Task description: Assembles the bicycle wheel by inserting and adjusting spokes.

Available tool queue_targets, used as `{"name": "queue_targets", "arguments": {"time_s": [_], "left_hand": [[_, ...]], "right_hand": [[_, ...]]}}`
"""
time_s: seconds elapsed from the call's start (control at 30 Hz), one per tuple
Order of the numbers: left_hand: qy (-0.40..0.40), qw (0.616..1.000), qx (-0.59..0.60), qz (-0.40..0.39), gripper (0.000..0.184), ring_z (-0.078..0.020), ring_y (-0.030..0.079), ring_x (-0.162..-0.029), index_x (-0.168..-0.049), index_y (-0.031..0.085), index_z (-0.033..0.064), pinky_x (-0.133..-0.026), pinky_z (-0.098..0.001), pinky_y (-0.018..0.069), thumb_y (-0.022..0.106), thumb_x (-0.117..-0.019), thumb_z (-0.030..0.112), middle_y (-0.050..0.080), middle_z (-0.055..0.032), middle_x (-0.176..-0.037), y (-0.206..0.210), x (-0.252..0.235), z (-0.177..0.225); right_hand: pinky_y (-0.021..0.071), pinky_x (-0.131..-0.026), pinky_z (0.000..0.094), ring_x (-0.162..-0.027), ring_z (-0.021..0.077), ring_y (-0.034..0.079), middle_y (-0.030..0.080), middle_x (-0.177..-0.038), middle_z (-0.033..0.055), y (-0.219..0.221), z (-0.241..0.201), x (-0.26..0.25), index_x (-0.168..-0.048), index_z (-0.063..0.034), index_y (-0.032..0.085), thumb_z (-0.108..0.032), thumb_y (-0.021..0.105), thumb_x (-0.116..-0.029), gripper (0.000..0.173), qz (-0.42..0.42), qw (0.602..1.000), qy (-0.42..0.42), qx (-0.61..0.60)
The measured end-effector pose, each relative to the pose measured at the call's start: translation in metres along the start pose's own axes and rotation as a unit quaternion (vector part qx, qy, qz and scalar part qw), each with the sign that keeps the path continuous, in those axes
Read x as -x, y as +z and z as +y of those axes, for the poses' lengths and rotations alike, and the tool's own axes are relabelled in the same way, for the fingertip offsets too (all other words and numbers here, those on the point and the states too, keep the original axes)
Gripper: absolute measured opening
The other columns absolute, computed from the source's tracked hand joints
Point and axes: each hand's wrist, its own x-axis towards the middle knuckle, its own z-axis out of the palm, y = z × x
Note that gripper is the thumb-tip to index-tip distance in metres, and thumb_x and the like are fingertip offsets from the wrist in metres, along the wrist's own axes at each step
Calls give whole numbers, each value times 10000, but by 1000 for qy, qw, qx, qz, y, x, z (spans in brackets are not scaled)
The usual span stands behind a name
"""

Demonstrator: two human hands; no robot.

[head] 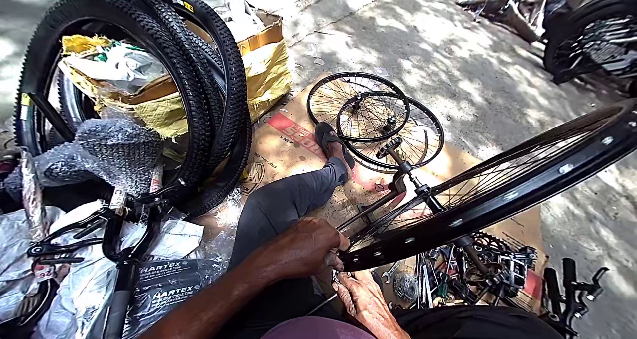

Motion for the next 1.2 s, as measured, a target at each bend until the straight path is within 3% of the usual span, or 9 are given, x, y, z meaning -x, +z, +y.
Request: {"name": "queue_targets", "arguments": {"time_s": [0.23, 0.37, 0.47, 0.57, 0.7, 1.2], "left_hand": [[19, 998, 40, 44, 227, -88, 621, -751, -871, 719, 159, -722, -333, 519, 692, -962, 365, 656, 45, -793, -2, 2, -2], [45, 985, 128, 109, 255, -26, 624, -810, -1109, 735, 185, -762, -269, 541, 744, -912, 345, 693, 82, -938, -4, 4, -1], [97, 960, 212, 152, 327, -9, 625, -818, -1207, 702, 155, -741, -221, 554, 727, -937, 338, 697, 73, -1002, -7, 4, 1], [105, 960, 210, 150, 230, -15, 634, -820, -1088, 739, 127, -755, -222, 554, 694, -962, 314, 694, 64, -923, -8, 3, 2], [69, 983, 135, 103, 204, -18, 630, -835, -938, 741, 167, -779, -256, 532, 655, -983, 347, 691, 90, -885, -8, 3, -1], [54, 989, 105, 93, 203, -38, 649, -888, -931, 751, 169, -828, -294, 538, 672, -969, 353, 712, 78, -917, -4, 4, -3]], "right_hand": [[533, -888, 402, -1021, 269, 633, 673, -1002, 98, 0, 0, 0, -1041, -164, 768, -403, 504, -1030, 357, 8, 1000, -7, -2], [535, -872, 399, -1003, 265, 635, 668, -982, 92, 0, 0, 0, -1015, -162, 764, -408, 500, -1030, 362, 8, 1000, -7, 2], [525, -851, 391, -969, 255, 634, 661, -947, 83, 0, -1, 0, -997, -162, 757, -415, 494, -1035, 367, 6, 1000, -4, 5], [527, -869, 386, -991, 247, 632, 664, -966, 79, 1, 0, 1, -999, -170, 759, -424, 496, -1034, 368, 9, 1000, -4, 4], [537, -880, 409, -1021, 275, 635, 673, -995, 98, 1, -1, 0, -1027, -156, 773, -412, 501, -1030, 373, 10, 1000, 3, -1], [536, -894, 405, -1030, 273, 633, 675, -1006, 97, 0, -1, 0, -1040, -159, 773, -418, 508, -1026, 371, 12, 1000, -1, -3]]}}
